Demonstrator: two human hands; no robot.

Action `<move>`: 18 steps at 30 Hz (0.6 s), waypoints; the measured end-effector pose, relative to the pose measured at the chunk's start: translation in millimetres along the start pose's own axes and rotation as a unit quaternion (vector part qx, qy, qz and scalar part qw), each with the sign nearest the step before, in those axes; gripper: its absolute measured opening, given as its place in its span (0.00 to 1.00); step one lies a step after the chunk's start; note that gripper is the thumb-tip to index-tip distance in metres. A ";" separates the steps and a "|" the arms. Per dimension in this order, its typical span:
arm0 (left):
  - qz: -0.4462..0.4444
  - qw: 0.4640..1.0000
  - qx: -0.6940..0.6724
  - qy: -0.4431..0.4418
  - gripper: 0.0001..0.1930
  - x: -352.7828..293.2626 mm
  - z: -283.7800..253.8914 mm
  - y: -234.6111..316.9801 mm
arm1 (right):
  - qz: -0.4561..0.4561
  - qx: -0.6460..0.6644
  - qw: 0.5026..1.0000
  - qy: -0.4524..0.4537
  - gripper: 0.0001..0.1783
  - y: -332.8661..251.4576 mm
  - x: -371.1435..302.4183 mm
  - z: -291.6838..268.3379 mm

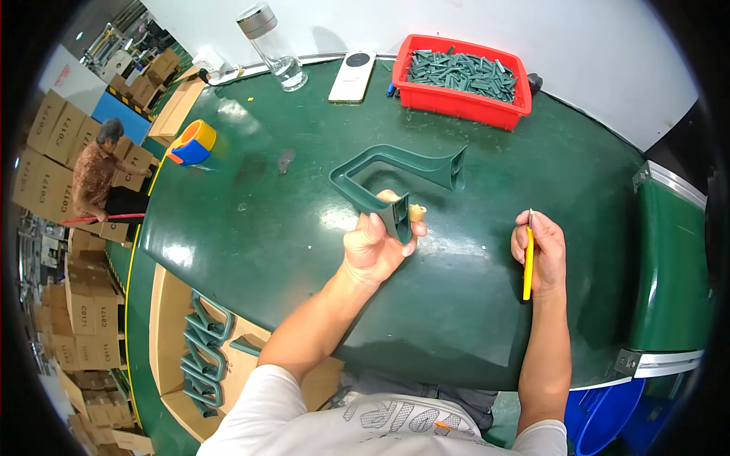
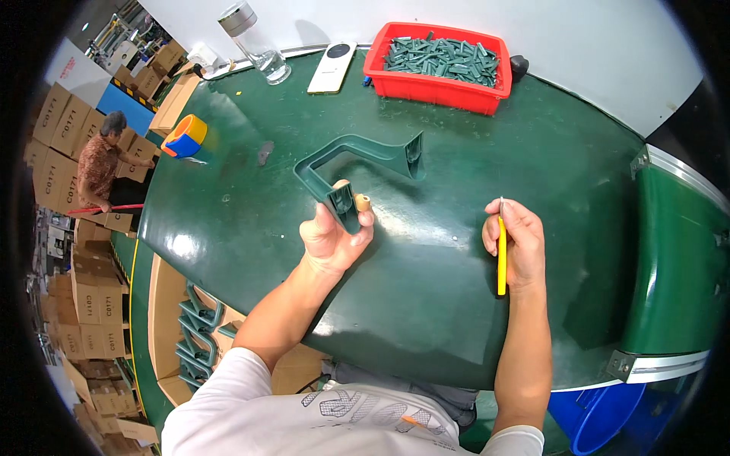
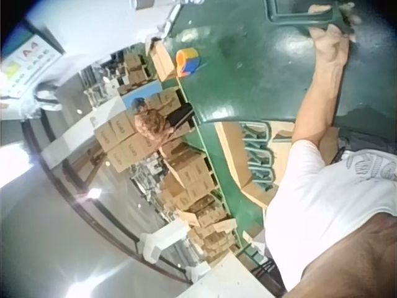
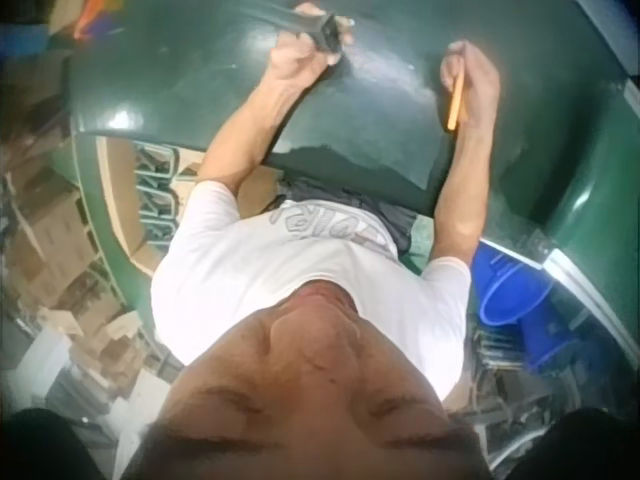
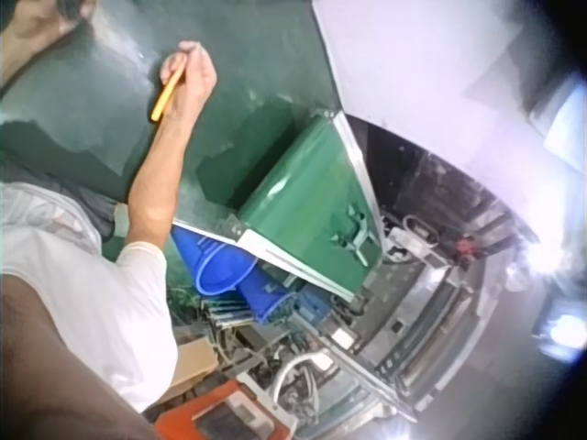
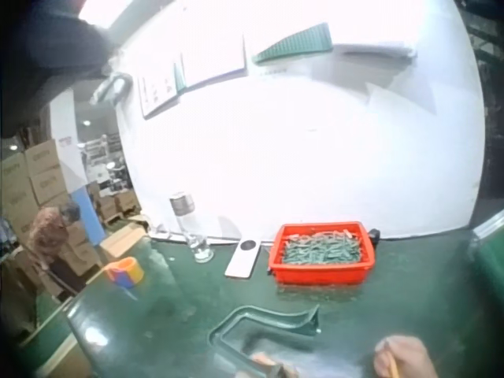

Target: Insert small plastic components into a larger U-shaped plastic frame and place the finished assembly into a box.

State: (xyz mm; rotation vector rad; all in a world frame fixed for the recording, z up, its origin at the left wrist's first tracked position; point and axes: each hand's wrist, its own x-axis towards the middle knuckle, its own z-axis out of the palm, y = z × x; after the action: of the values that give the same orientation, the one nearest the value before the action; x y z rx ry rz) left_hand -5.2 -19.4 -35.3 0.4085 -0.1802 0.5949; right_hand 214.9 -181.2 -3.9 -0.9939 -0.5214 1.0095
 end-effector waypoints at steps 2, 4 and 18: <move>0.007 1.000 -0.005 -0.008 0.19 -0.2 -1.6 0.6 | -0.001 0.002 1.000 -0.001 0.14 1.0 1.2 -3.5; 0.004 1.000 -0.007 -0.002 0.19 -0.1 -0.7 1.3 | -0.002 0.004 1.000 -0.003 0.14 3.2 1.7 -6.1; 0.032 0.978 0.190 0.077 0.17 8.9 24.8 7.5 | -0.304 -0.586 0.743 -0.110 0.08 -19.7 -25.6 85.8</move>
State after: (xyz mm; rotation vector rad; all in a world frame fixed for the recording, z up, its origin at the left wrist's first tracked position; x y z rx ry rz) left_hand -3.4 -19.7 -8.0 0.7253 0.0715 0.7247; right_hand 146.9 -169.4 56.3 -1.6265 -1.6812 0.0746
